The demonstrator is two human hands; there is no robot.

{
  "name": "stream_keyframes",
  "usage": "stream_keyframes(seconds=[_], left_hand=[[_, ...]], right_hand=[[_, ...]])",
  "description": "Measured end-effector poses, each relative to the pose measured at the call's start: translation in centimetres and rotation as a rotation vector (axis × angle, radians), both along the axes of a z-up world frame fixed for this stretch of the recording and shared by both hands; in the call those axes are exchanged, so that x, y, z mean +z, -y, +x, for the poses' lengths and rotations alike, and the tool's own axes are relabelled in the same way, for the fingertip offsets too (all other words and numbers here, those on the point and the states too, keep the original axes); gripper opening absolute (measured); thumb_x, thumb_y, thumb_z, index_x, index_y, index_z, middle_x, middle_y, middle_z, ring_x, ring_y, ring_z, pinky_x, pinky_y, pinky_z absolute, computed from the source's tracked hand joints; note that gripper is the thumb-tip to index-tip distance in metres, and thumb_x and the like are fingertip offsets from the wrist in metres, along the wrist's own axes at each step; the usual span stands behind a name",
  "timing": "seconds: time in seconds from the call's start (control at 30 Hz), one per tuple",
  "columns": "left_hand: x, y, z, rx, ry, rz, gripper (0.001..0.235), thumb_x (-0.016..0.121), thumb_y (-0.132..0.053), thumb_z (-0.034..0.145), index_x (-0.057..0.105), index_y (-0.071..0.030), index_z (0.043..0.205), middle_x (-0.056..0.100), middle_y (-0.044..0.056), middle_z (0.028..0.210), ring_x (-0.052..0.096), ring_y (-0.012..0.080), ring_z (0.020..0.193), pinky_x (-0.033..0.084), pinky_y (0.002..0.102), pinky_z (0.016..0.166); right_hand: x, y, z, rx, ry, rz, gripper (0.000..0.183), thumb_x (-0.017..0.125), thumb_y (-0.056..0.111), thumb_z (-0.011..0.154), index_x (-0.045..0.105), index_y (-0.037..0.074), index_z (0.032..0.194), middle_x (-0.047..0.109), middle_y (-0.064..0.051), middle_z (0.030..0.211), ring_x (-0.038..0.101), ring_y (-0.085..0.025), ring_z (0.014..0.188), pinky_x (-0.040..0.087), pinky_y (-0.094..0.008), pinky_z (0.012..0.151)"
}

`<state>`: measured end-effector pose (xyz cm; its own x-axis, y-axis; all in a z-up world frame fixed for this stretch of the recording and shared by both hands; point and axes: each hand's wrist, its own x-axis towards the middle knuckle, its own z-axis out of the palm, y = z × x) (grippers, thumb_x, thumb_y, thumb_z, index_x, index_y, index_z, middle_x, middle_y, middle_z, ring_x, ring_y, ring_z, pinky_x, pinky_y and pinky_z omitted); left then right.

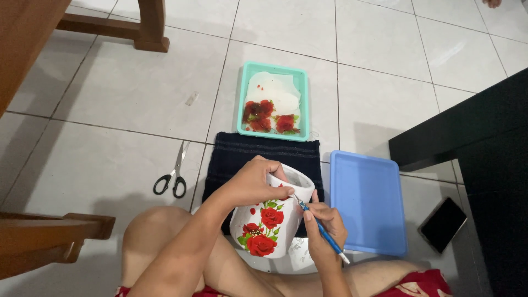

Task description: Applying decorative floral decals to a white container and smoothing them with a tool.

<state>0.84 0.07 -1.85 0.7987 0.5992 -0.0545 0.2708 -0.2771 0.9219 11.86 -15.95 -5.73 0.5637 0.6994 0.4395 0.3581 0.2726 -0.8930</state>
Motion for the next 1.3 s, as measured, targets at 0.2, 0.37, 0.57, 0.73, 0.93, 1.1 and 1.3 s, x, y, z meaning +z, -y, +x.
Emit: stream_keyframes(seconds=[0.2,0.37,0.57,0.73,0.93,1.1,1.3], left_hand=[[0.6,0.1,0.2,0.035,-0.004,-0.003,0.023,0.076,-0.022,0.06,0.064,-0.003,0.066,0.061,0.01,0.074,0.058,0.0128,0.062,0.051,0.023,0.051],[0.7,0.1,0.4,0.078,-0.042,0.019,0.025,0.075,-0.024,0.06,0.064,-0.003,0.068,0.059,0.011,0.074,0.057,0.0139,0.058,0.05,0.023,0.05],[0.9,0.1,0.3,0.085,-0.031,-0.01,0.024,0.076,-0.02,0.059,0.063,-0.001,0.066,0.063,0.01,0.068,0.058,0.0116,0.05,0.049,0.022,0.042],[1.0,0.0,0.3,0.092,-0.012,-0.014,0.022,0.075,-0.017,0.061,0.063,0.0,0.065,0.064,0.01,0.063,0.057,0.0107,0.047,0.048,0.022,0.041],[-0.4,-1.0,0.8,0.099,-0.027,0.022,0.017,0.074,-0.022,0.066,0.063,-0.01,0.07,0.06,0.006,0.076,0.054,0.0148,0.081,0.05,0.026,0.068],[-1.1,-3.5,3.1,0.182,-0.068,-0.193,0.014,0.069,-0.018,0.072,0.059,-0.008,0.077,0.065,0.004,0.067,0.058,0.0095,0.05,0.048,0.022,0.047],[-5.8,-6.4,5.7,0.254,-0.24,-0.03,0.014,0.062,-0.036,0.073,0.064,-0.024,0.078,0.069,-0.01,0.087,0.062,0.0131,0.085,0.028,0.04,0.095]], right_hand=[[-0.8,-0.1,-0.2,0.034,-0.014,0.08,0.016,0.055,-0.006,0.08,0.042,0.003,0.078,0.062,-0.012,0.083,0.061,-0.015,0.076,0.03,-0.05,0.113],[-1.3,-0.6,-0.5,-0.036,0.069,0.073,0.014,0.058,-0.006,0.077,0.048,0.004,0.079,0.064,-0.011,0.077,0.062,-0.014,0.077,0.037,-0.051,0.109],[-1.6,-0.3,-0.5,-0.043,0.081,0.062,0.014,0.059,-0.004,0.077,0.049,0.004,0.079,0.063,-0.01,0.076,0.06,-0.013,0.074,0.039,-0.049,0.108],[-1.7,0.3,-0.5,-0.041,0.045,0.047,0.014,0.059,-0.004,0.078,0.048,0.004,0.077,0.062,-0.011,0.069,0.061,-0.014,0.071,0.043,-0.05,0.104],[-1.8,-0.2,-0.4,-0.188,-0.045,-0.188,0.021,0.047,0.004,0.088,0.059,0.002,0.104,0.071,-0.011,0.092,0.065,-0.016,0.084,0.05,-0.027,0.08],[-1.2,-3.2,0.0,-0.12,-0.013,-0.297,0.037,0.063,0.009,0.077,0.055,0.003,0.112,0.061,-0.012,0.117,0.058,-0.02,0.104,0.045,-0.031,0.09],[0.1,-6.3,1.1,-0.125,-0.309,-0.473,0.034,0.062,0.007,0.077,0.058,0.007,0.111,0.064,-0.015,0.112,0.065,-0.02,0.092,0.055,-0.027,0.068]])
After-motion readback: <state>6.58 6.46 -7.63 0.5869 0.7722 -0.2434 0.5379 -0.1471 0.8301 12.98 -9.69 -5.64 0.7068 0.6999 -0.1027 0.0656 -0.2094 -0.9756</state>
